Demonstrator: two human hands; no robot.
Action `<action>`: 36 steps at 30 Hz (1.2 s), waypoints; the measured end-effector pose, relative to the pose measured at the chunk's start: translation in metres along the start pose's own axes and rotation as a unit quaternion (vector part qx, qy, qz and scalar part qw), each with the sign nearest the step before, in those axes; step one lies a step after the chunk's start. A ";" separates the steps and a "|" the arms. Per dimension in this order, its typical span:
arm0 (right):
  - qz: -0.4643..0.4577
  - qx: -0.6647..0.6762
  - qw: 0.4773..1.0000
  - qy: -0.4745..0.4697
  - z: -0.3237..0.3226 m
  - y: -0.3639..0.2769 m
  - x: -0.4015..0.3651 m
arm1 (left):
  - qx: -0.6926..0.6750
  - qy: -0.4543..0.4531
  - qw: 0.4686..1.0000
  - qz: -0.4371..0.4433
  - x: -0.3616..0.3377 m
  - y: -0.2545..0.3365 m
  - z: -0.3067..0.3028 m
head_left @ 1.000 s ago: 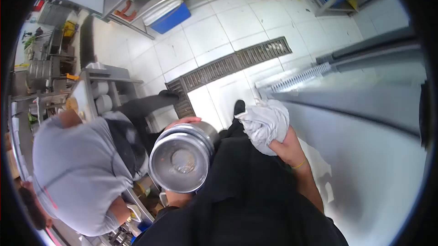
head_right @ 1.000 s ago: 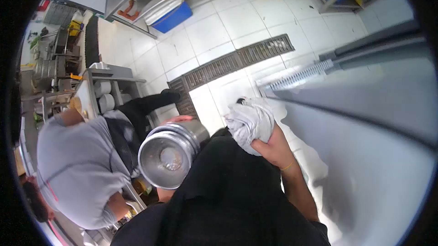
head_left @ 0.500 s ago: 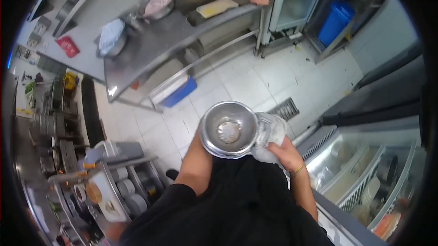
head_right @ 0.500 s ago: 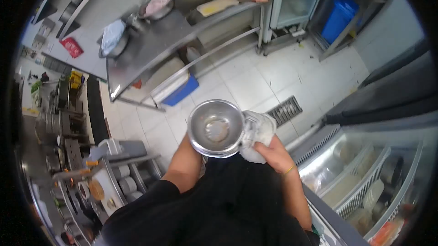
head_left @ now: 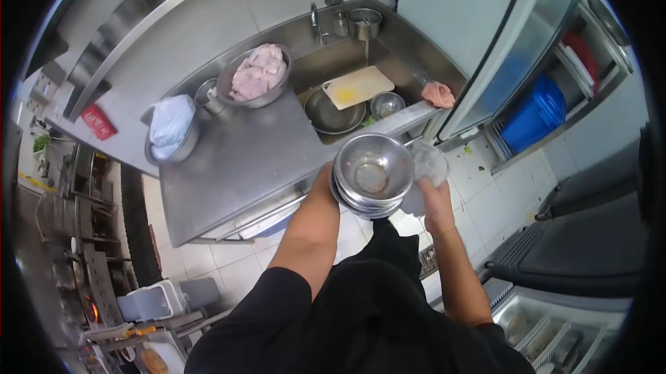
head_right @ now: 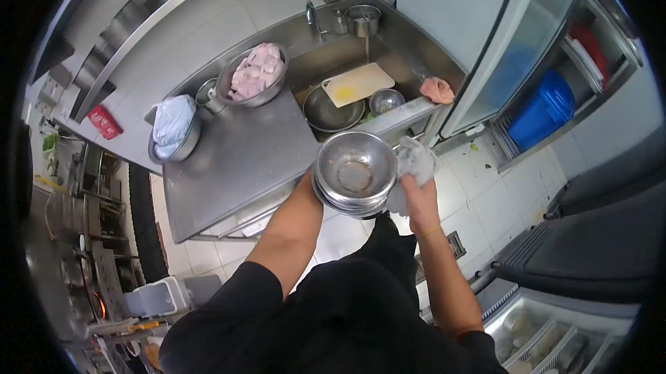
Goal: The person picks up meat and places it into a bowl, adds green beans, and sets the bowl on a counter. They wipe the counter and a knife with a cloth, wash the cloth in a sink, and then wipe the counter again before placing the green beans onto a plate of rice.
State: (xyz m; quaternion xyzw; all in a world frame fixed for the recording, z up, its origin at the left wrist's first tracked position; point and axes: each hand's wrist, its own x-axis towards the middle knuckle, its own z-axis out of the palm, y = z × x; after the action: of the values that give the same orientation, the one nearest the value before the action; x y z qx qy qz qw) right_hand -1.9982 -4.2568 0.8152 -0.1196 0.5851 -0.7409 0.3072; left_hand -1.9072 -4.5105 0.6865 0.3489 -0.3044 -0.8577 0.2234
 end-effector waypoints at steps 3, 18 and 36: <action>0.013 -0.059 0.998 -0.029 0.022 0.007 0.107 | -0.007 0.023 1.000 0.002 0.100 0.030 0.003; 0.164 -0.112 0.974 -0.110 0.032 0.132 0.664 | -0.169 0.122 0.977 -0.055 0.528 0.031 0.011; -0.215 -0.594 0.769 -0.101 0.271 0.180 0.754 | -0.015 0.148 0.989 0.024 0.487 0.093 -0.016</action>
State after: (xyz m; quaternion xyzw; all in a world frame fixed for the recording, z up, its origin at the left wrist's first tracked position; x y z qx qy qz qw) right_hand -2.3857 -4.9430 0.5856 -0.4755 0.8327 -0.2763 0.0648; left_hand -2.1993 -4.8727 0.5149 0.4612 -0.2632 -0.7958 0.2912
